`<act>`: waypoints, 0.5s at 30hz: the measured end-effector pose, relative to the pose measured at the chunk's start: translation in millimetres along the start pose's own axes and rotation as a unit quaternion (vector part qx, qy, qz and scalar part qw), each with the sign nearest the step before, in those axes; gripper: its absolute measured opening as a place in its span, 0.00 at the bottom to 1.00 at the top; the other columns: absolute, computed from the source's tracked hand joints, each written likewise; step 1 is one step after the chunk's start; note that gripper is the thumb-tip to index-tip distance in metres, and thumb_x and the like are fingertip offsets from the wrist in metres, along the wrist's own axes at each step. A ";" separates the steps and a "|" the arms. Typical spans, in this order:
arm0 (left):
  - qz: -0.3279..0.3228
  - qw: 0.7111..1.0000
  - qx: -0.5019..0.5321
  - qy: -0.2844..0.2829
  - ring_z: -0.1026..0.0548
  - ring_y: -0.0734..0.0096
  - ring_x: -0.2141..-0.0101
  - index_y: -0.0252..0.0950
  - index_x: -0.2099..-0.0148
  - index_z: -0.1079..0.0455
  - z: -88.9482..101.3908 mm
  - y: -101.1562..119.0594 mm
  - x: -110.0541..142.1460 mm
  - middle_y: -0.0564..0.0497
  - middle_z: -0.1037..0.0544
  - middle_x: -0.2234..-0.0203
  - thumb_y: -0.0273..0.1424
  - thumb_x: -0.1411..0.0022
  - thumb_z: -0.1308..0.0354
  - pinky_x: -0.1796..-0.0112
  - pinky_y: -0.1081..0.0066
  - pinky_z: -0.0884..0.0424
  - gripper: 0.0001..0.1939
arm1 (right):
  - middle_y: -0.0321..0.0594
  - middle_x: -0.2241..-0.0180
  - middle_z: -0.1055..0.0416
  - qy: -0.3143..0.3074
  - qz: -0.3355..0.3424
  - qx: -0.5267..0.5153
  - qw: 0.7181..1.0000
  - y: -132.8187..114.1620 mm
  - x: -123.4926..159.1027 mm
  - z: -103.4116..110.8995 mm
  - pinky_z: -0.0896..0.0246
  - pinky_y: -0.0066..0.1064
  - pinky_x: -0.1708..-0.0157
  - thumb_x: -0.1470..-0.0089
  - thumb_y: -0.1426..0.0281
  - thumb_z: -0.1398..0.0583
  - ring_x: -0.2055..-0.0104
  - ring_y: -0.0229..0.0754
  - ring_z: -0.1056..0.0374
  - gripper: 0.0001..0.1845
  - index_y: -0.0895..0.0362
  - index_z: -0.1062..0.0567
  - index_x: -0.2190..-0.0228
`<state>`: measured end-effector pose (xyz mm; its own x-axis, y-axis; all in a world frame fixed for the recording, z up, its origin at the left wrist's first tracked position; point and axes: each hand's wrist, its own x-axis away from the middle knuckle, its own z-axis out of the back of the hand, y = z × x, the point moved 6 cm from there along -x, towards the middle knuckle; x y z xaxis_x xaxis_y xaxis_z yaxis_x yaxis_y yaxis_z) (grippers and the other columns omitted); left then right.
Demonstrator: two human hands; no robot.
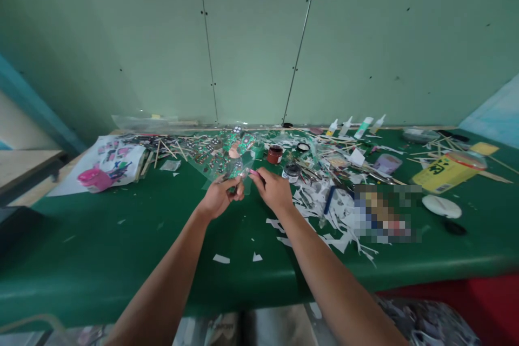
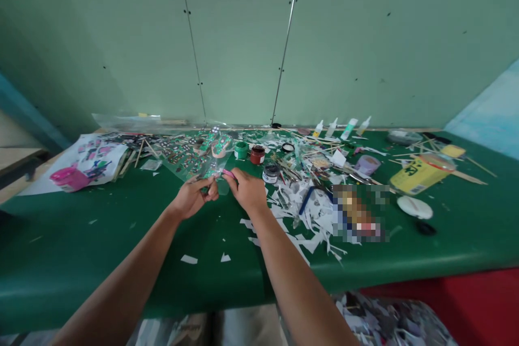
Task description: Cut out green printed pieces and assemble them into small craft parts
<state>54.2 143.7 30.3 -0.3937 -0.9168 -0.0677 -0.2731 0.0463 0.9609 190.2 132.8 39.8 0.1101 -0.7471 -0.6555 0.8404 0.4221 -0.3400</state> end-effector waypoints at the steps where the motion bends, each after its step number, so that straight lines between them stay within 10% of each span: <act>1: -0.001 1.000 -0.003 0.002 0.36 0.76 0.81 0.35 0.77 0.35 0.6 -0.3 0.1 0.53 0.32 0.84 0.35 0.45 0.40 0.76 0.70 0.35 0.12 | 0.40 0.76 0.28 -0.009 0.000 -0.005 1.000 0.6 0.0 -1.6 0.54 0.29 0.77 0.36 0.54 0.56 0.75 0.41 0.33 0.25 0.54 0.28 0.70; 15: -0.020 0.997 -0.068 0.032 0.35 0.75 0.83 0.36 0.77 0.35 8.0 -5.1 -3.8 0.53 0.30 0.86 0.41 0.45 0.39 0.80 0.73 0.40 0.16 | 0.43 0.73 0.25 0.026 -0.062 -0.001 0.998 10.9 -1.8 -1.4 0.53 0.28 0.76 0.36 0.58 0.54 0.73 0.42 0.30 0.22 0.56 0.26 0.65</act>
<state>50.0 150.1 23.5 -0.3277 -0.9402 -0.0930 -0.1632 -0.0406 0.9858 198.5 139.5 36.3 -0.0231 -0.7663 -0.6420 0.8445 0.3288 -0.4228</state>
